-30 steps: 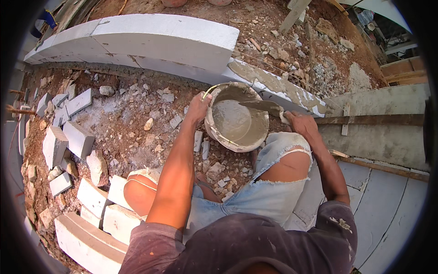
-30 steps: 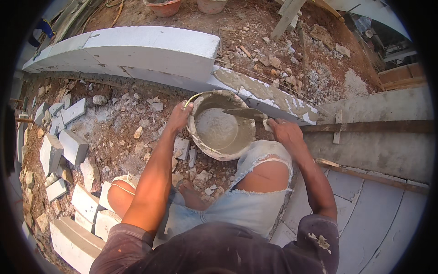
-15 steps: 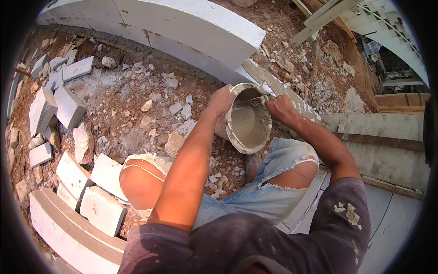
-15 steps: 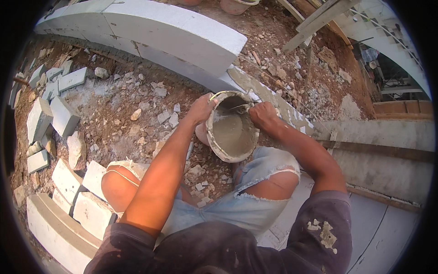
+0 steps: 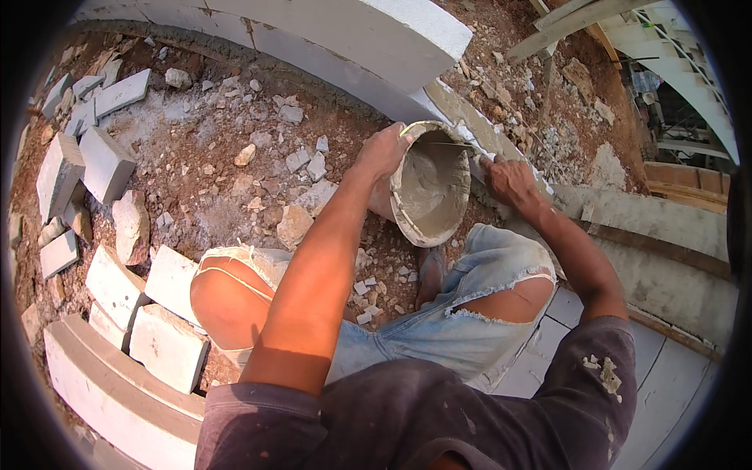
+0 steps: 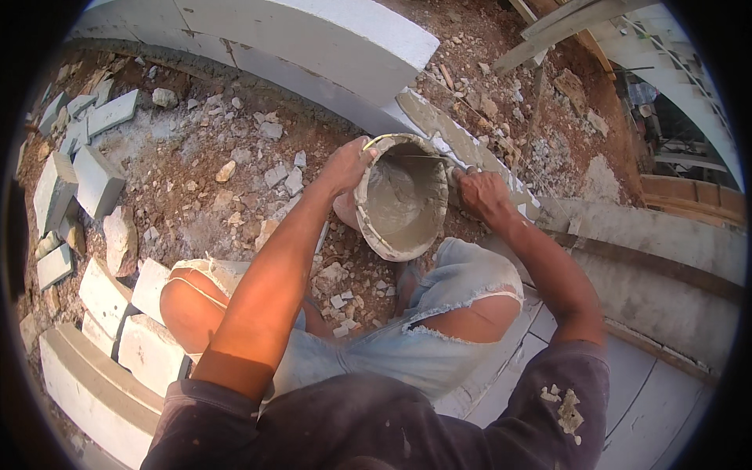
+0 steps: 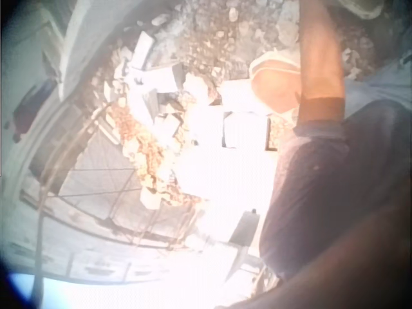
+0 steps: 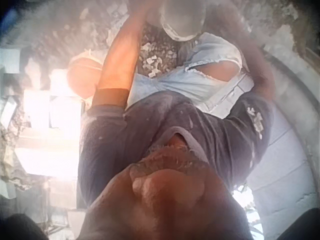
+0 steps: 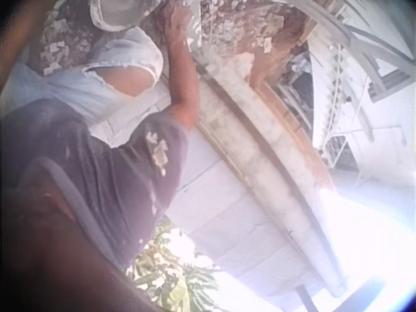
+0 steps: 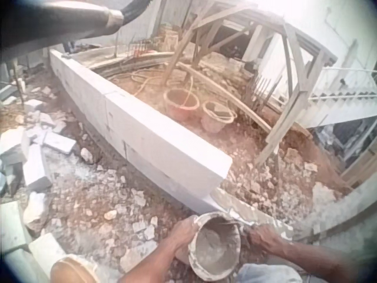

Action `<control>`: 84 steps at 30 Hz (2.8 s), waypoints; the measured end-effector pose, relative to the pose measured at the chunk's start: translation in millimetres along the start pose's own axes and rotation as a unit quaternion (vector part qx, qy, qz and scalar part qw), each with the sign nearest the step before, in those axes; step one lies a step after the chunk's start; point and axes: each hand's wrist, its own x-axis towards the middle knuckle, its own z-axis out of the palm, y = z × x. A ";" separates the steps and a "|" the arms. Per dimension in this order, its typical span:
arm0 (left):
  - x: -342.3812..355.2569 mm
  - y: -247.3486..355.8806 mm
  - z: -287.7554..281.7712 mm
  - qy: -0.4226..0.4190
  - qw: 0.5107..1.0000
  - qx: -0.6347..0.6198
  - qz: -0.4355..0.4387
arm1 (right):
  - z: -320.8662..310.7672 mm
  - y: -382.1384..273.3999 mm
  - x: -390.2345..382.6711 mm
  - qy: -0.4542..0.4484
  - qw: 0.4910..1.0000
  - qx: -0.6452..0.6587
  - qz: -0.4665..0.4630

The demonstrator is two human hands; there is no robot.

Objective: The person scoops mortar from a bucket with a trowel and applies it to a white rectangular tile. They place the tile onto a low wall, adjust its position, and tap it with the trowel to secure it. The person repeats this process with additional tiles along the wall.

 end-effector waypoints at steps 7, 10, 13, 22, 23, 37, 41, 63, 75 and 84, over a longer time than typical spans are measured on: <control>-9.4 7.6 17.5 0.092 0.993 -0.059 -0.034 | 46.3 -5.2 7.6 -0.390 0.890 0.170 -0.162; -14.5 30.5 26.4 0.077 0.991 -0.075 -0.082 | 88.3 -14.8 7.0 -0.391 0.801 0.410 -0.193; -10.9 24.8 32.9 0.090 0.992 -0.059 -0.068 | 30.7 -44.3 17.1 -0.575 0.469 0.670 0.020; 0.9 32.0 35.0 0.073 0.996 -0.048 -0.022 | -14.1 8.8 27.6 -0.355 0.764 0.538 0.030; 3.3 29.1 36.9 0.063 0.997 -0.046 -0.011 | -24.4 14.8 37.1 -0.305 0.871 0.385 -0.025; 2.2 -16.1 -0.9 0.072 0.996 -0.040 0.019 | -21.7 -34.1 33.1 0.058 0.981 -0.026 -0.184; 5.9 -11.7 2.0 0.058 0.997 -0.042 0.004 | 22.5 -50.4 46.3 -0.079 0.991 -0.018 -0.104; 3.1 -2.6 1.8 0.099 0.995 -0.025 -0.007 | 51.8 -44.1 17.6 -0.151 0.967 0.122 -0.165; 2.5 -5.6 -0.7 0.085 0.996 -0.033 0.005 | 50.4 -38.9 37.4 -0.103 0.964 0.225 -0.097; 1.8 -9.0 2.8 0.098 0.994 -0.053 -0.017 | 46.3 -53.1 7.6 -0.238 0.905 0.268 -0.228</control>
